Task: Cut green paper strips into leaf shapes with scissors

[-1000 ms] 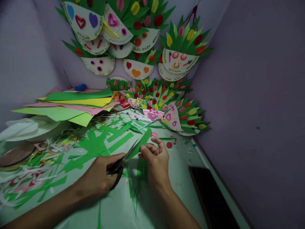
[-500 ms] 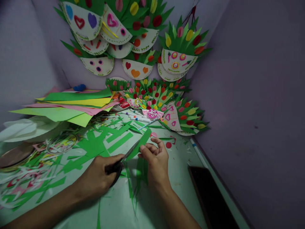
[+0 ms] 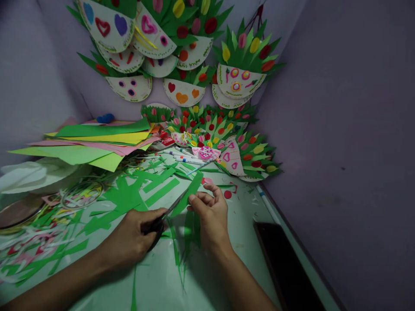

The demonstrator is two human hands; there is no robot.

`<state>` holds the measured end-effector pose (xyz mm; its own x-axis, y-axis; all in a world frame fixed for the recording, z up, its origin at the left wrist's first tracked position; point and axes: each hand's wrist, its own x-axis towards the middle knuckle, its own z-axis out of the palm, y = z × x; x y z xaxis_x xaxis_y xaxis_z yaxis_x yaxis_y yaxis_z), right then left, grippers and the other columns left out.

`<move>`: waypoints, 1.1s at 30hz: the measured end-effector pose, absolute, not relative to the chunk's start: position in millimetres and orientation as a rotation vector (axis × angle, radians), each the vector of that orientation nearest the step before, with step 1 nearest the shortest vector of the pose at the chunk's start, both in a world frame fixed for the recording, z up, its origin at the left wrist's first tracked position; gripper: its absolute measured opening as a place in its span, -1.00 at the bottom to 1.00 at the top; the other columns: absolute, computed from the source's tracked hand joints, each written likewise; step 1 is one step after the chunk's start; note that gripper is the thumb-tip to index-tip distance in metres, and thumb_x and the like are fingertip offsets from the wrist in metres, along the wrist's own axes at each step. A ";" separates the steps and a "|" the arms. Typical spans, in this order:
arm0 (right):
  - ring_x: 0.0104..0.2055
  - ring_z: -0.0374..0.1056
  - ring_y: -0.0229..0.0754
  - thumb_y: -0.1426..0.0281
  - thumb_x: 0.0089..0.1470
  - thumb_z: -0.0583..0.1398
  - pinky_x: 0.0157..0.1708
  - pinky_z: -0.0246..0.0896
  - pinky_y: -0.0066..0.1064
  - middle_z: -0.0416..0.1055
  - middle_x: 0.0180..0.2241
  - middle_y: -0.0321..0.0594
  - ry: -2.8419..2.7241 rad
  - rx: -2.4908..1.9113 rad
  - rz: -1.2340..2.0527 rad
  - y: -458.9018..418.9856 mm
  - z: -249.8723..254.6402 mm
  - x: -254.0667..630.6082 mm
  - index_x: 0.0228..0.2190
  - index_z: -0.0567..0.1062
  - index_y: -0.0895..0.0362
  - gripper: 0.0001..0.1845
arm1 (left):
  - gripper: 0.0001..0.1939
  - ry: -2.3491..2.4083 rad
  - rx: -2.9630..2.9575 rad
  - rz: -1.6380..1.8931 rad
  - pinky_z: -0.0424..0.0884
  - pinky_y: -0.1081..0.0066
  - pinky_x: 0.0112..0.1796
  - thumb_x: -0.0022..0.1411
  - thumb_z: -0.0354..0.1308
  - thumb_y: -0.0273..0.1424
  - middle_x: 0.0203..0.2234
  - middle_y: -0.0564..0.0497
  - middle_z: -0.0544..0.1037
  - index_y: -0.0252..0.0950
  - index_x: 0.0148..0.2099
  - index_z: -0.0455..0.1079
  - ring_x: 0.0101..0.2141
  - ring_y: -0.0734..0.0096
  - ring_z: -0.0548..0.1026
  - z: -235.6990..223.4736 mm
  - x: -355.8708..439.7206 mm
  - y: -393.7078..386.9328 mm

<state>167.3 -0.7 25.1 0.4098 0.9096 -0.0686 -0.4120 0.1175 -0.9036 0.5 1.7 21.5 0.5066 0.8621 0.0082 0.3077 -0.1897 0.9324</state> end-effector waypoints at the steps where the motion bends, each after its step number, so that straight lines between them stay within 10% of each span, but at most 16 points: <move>1: -0.58 0.29 -0.36 0.47 -0.37 0.36 -0.56 0.27 -0.50 0.36 -0.59 -0.49 -0.598 -1.042 1.052 -0.5 25.4 167.2 -0.31 0.26 0.08 -0.46 | -0.82 0.987 1.736 0.683 0.26 0.54 -0.45 0.01 0.00 -0.50 -0.65 0.07 0.37 -0.33 -0.40 0.45 -0.47 0.40 0.37 21.2 0.5 2.0; 14: -0.61 0.28 -0.36 0.46 -0.38 0.36 -0.58 0.26 -0.51 0.36 -0.63 -0.51 -0.599 -1.047 1.107 1.8 20.9 165.5 -0.33 0.25 0.09 -0.49 | -0.68 0.929 1.729 0.594 0.24 0.55 -0.38 0.08 -0.03 -0.55 -0.54 0.10 0.34 -0.33 -0.12 0.41 -0.41 0.42 0.36 18.0 1.6 5.5; 33: -0.64 0.21 -0.37 0.45 -0.36 0.34 -0.62 0.23 -0.51 0.32 -0.66 -0.52 -0.660 -1.053 1.089 2.2 25.4 165.6 -0.33 0.26 0.11 -0.50 | -0.70 0.917 1.704 0.589 0.24 0.56 -0.34 0.02 -0.06 -0.61 -0.55 0.12 0.29 -0.33 -0.22 0.40 -0.41 0.45 0.32 19.0 2.8 4.2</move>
<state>165.6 2.2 25.4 0.3577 0.9322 -0.0561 -0.3817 0.0911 -0.9198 2.8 4.2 19.0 0.5826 0.8109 -0.0556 0.2870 -0.1413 0.9475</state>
